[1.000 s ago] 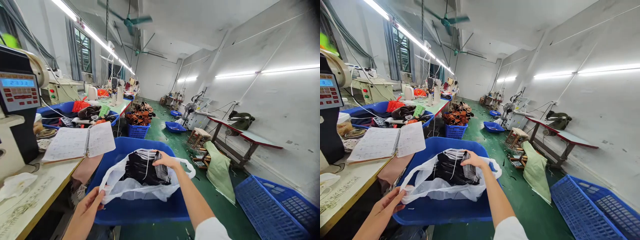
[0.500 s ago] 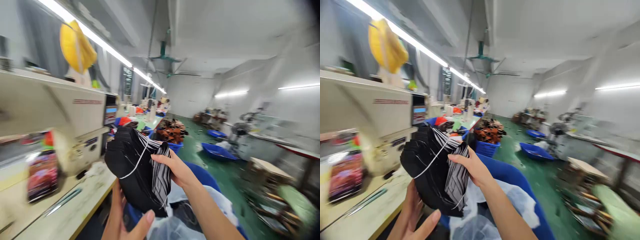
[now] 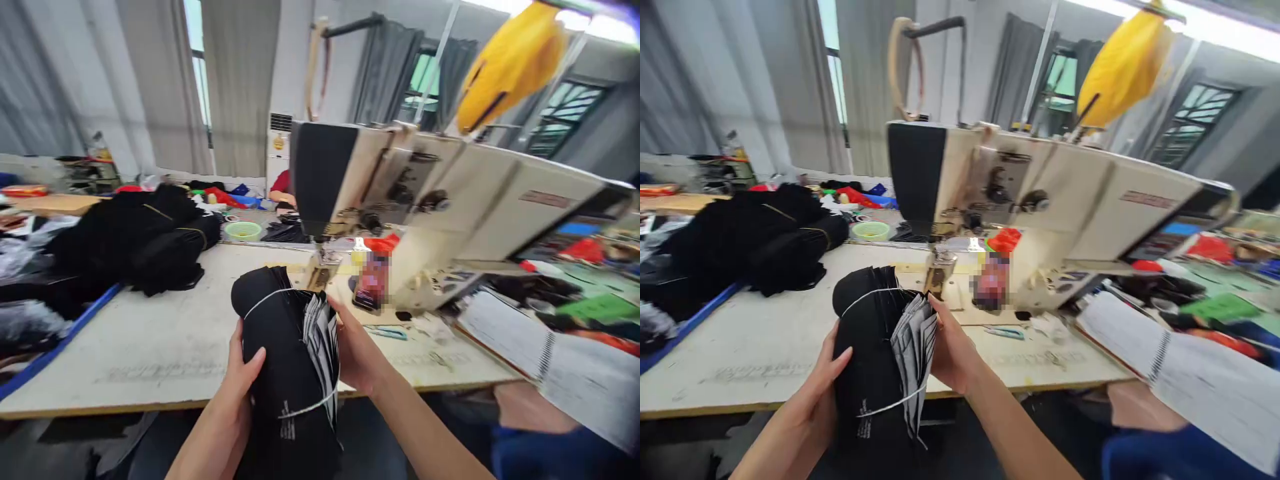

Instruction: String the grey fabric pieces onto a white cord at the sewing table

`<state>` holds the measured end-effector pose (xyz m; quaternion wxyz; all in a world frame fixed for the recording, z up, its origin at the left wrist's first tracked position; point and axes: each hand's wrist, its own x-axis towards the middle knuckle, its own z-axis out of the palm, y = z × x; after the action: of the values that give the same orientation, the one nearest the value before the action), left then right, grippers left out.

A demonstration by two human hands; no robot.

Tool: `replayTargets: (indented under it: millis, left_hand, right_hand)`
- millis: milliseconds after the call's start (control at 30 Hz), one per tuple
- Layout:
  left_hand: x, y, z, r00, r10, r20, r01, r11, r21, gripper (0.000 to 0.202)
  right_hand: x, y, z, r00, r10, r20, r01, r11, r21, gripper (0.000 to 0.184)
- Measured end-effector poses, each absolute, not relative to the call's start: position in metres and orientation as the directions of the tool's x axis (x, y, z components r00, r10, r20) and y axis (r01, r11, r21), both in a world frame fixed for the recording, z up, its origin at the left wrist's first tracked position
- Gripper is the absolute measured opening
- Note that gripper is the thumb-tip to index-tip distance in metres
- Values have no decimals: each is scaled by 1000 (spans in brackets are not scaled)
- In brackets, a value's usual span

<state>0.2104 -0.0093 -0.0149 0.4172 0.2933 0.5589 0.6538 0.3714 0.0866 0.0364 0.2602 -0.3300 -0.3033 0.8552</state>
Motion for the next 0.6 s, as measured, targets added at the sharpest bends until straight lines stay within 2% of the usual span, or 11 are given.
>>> replayTargets:
  millis: [67, 133, 200, 300, 333, 400, 467, 533, 600]
  left_hand:
    - [195, -17, -11, -541, 833, -113, -240, -24, 971, 78]
    - [174, -19, -6, -615, 781, -109, -227, -43, 973, 78]
    - [142, -16, 0, -659, 750, -58, -122, -31, 992, 80]
    - [81, -7, 8, -630, 776, 15, 124, 82, 989, 71]
    - [62, -6, 10, -617, 787, 9, 180, 130, 975, 71]
    - [34, -5, 12, -604, 797, -29, 250, 224, 942, 73]
    - [22, -8, 13, -589, 805, -66, 307, 299, 904, 81]
    - [25, -12, 16, -568, 820, -73, 372, 335, 865, 87]
    - [35, -13, 19, -506, 861, -51, 527, 355, 772, 108]
  right_hand:
    - [341, 91, 35, -661, 633, -403, -231, -682, -694, 45]
    - [314, 90, 36, -662, 658, -359, -252, -647, -720, 51]
    - [289, 82, 32, -651, 710, -268, -317, -575, -754, 65]
    - [258, 56, 3, -574, 809, -124, -449, -438, -779, 87]
    - [252, 47, -11, -551, 819, -164, -433, -448, -782, 95]
    - [244, 32, -41, -531, 782, -328, -259, -518, -815, 111]
    - [246, 24, -63, -540, 785, -304, -139, -439, -888, 101]
    - [251, 25, -71, -571, 798, -190, -79, -284, -956, 85]
    - [256, 32, -69, -602, 791, -107, -50, -171, -984, 69]
